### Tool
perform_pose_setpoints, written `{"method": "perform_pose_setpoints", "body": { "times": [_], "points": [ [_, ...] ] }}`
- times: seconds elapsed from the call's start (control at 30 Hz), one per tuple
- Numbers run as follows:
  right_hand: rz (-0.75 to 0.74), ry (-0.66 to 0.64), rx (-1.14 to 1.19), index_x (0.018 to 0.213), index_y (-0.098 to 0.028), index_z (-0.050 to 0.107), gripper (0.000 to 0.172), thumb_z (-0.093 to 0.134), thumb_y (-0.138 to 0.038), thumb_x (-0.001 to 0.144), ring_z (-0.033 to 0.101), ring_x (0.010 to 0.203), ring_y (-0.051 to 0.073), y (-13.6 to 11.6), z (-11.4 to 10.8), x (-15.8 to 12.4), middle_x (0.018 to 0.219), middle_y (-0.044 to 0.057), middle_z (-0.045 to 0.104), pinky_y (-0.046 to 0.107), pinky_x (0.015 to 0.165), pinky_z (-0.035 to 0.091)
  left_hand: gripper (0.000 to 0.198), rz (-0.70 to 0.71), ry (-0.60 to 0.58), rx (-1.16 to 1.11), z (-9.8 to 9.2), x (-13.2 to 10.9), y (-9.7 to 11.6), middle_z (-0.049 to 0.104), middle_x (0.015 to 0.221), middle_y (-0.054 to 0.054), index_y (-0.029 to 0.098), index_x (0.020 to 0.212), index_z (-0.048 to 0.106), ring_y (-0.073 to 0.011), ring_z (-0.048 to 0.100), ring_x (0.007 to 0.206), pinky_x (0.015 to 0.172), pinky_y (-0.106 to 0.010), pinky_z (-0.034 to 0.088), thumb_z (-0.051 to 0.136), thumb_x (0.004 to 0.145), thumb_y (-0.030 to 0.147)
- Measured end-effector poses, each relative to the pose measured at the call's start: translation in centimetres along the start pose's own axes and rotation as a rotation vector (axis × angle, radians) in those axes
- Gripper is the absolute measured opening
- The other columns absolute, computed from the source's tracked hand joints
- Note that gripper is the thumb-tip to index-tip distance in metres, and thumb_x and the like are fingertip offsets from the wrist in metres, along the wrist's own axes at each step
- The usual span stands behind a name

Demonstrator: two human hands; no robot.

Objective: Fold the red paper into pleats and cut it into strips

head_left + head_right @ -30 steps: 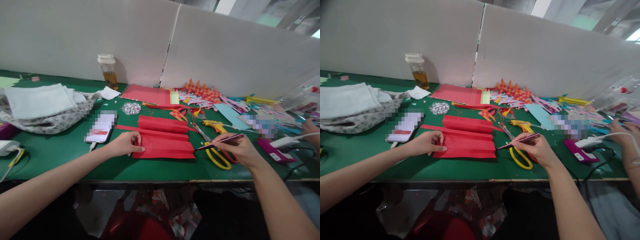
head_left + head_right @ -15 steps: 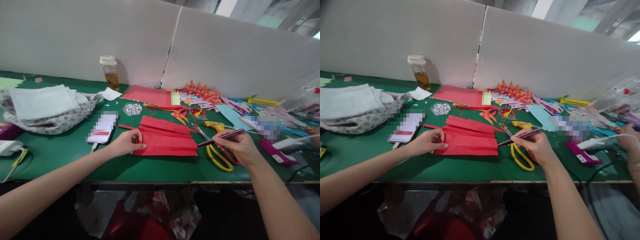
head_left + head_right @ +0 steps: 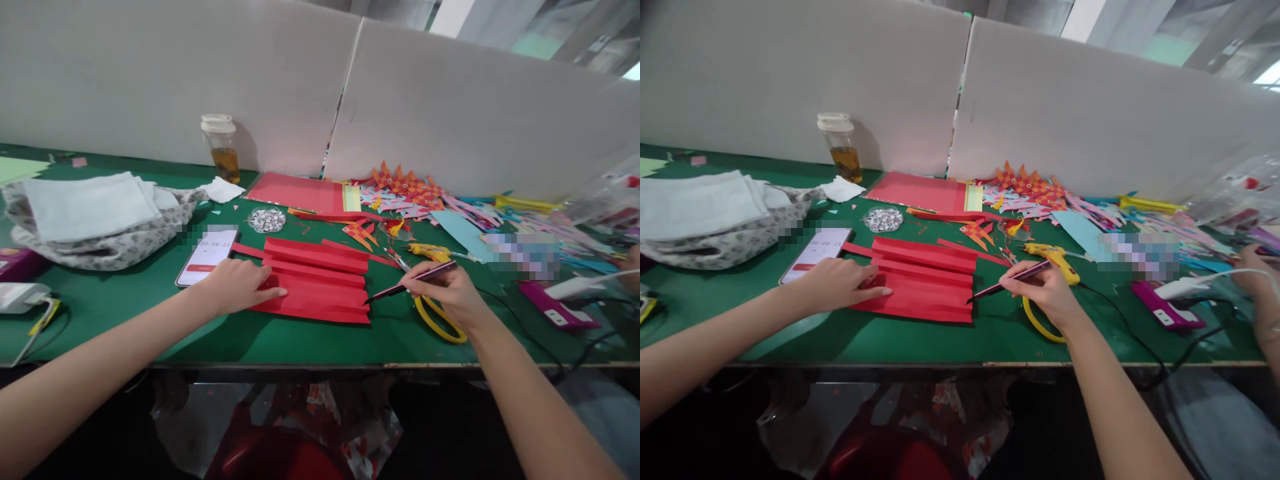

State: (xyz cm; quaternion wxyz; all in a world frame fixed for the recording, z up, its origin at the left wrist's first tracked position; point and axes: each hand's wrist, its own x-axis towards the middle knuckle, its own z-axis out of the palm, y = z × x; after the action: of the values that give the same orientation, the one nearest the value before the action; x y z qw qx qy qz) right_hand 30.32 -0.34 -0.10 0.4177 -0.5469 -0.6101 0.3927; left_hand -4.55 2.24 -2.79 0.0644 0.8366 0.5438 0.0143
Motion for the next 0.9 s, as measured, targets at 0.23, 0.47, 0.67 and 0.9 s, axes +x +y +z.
{"method": "perform_pose_setpoints", "body": {
  "times": [0.23, 0.47, 0.67, 0.9],
  "points": [
    [0.011, -0.087, -0.030, 0.067, -0.018, 0.068, 0.019, 0.075, -0.034, 0.062, 0.053, 0.051, 0.012, 0.5, 1.4, 0.1, 0.057, 0.001, 0.059, 0.025, 0.050, 0.044, 0.029, 0.319, 0.270, 0.056, -0.3, -1.1, 3.3, 0.057, 0.068, -0.003, 0.018, 0.083, 0.055, -0.0173, 0.055, 0.062, 0.051, -0.024, 0.032, 0.042, 0.087, 0.044],
    [-0.034, -0.063, 0.013, 0.066, -0.021, 0.068, 0.014, 0.076, -0.031, 0.061, 0.053, 0.052, 0.013, 0.9, 1.9, 0.0, 0.059, 0.000, 0.060, 0.025, 0.047, 0.044, 0.022, 0.535, 0.226, 0.059, 1.9, -1.5, 5.6, 0.061, 0.088, -0.005, 0.018, 0.095, 0.059, -0.0196, 0.057, 0.081, 0.065, -0.030, 0.045, 0.042, 0.090, 0.032],
    [-0.036, 0.066, 0.089, 0.071, -0.020, 0.067, 0.017, 0.075, -0.031, 0.062, 0.052, 0.047, 0.010, 0.5, 4.7, -1.4, 0.066, 0.001, 0.062, 0.024, 0.045, 0.045, 0.023, 0.551, 0.314, 0.048, 3.0, -1.7, 5.3, 0.061, 0.079, -0.003, 0.019, 0.088, 0.062, -0.0165, 0.056, 0.074, 0.061, -0.026, 0.045, 0.039, 0.091, 0.026],
    [0.032, -0.045, 0.065, 0.069, -0.018, 0.067, 0.018, 0.073, -0.034, 0.064, 0.052, 0.046, 0.009, 1.3, 6.7, -2.3, 0.061, 0.000, 0.061, 0.023, 0.046, 0.045, 0.021, 0.629, 0.401, 0.015, 3.4, -1.9, 5.2, 0.061, 0.076, -0.004, 0.016, 0.091, 0.060, -0.0147, 0.056, 0.070, 0.061, -0.024, 0.046, 0.040, 0.091, 0.018]
  ]
}}
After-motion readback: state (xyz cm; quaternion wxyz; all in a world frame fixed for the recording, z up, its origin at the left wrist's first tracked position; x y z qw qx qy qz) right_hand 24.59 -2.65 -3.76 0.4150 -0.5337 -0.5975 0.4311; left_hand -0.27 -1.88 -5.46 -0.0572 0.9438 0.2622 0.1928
